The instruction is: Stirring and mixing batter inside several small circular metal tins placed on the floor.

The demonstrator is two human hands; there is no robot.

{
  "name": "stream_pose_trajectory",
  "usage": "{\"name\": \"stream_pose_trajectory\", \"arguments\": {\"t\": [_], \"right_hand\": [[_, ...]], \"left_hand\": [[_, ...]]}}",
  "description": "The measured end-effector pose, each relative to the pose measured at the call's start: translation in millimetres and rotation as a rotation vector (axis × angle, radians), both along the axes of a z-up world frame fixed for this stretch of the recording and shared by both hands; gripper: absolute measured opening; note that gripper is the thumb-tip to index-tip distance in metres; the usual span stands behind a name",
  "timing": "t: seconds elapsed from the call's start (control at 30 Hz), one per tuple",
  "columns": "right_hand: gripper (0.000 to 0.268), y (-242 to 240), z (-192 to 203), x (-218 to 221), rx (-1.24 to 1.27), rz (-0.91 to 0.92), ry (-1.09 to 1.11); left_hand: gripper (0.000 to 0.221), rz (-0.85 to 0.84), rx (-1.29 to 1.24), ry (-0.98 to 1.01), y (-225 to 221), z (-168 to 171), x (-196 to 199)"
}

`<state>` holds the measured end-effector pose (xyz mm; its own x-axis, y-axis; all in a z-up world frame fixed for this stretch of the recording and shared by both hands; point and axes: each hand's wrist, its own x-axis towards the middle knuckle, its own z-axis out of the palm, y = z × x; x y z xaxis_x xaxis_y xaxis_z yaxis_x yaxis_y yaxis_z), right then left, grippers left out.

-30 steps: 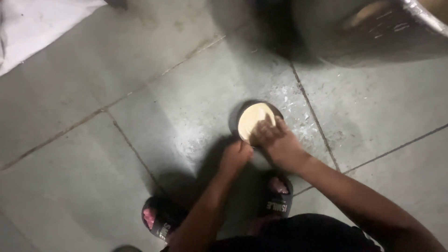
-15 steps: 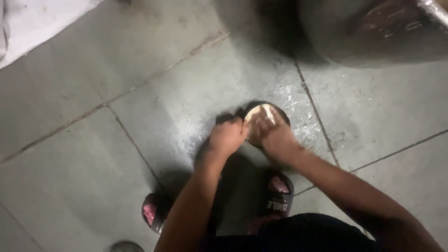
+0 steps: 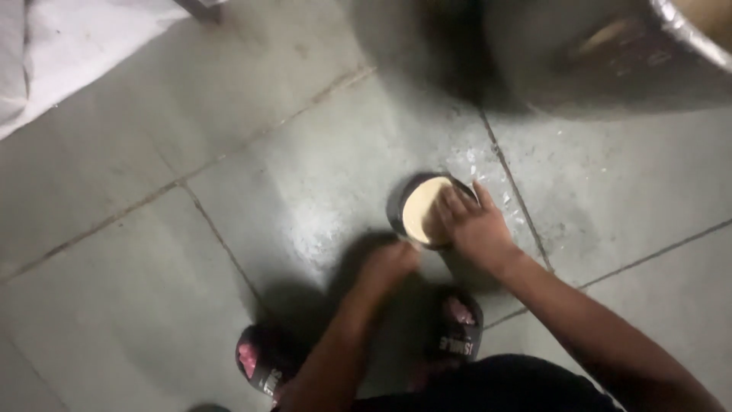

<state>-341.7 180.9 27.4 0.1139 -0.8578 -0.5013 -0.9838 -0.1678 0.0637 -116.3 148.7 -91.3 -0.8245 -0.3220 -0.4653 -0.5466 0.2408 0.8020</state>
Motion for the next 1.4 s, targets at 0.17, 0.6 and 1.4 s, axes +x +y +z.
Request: {"name": "stream_pose_trajectory", "arguments": {"t": [0.17, 0.6, 1.4], "right_hand": [[0.062, -36, 58, 33, 0.328, 0.129, -0.014], [0.072, -41, 48, 29, 0.313, 0.195, 0.112], [0.07, -24, 53, 16, 0.323, -0.081, -0.016]], "left_hand": [[0.048, 0.183, -0.185, -0.234, -83, 92, -33], [0.036, 0.145, -0.271, 0.522, 67, -41, -14], [0.056, 0.488, 0.894, -0.113, 50, 16, -18]]}}
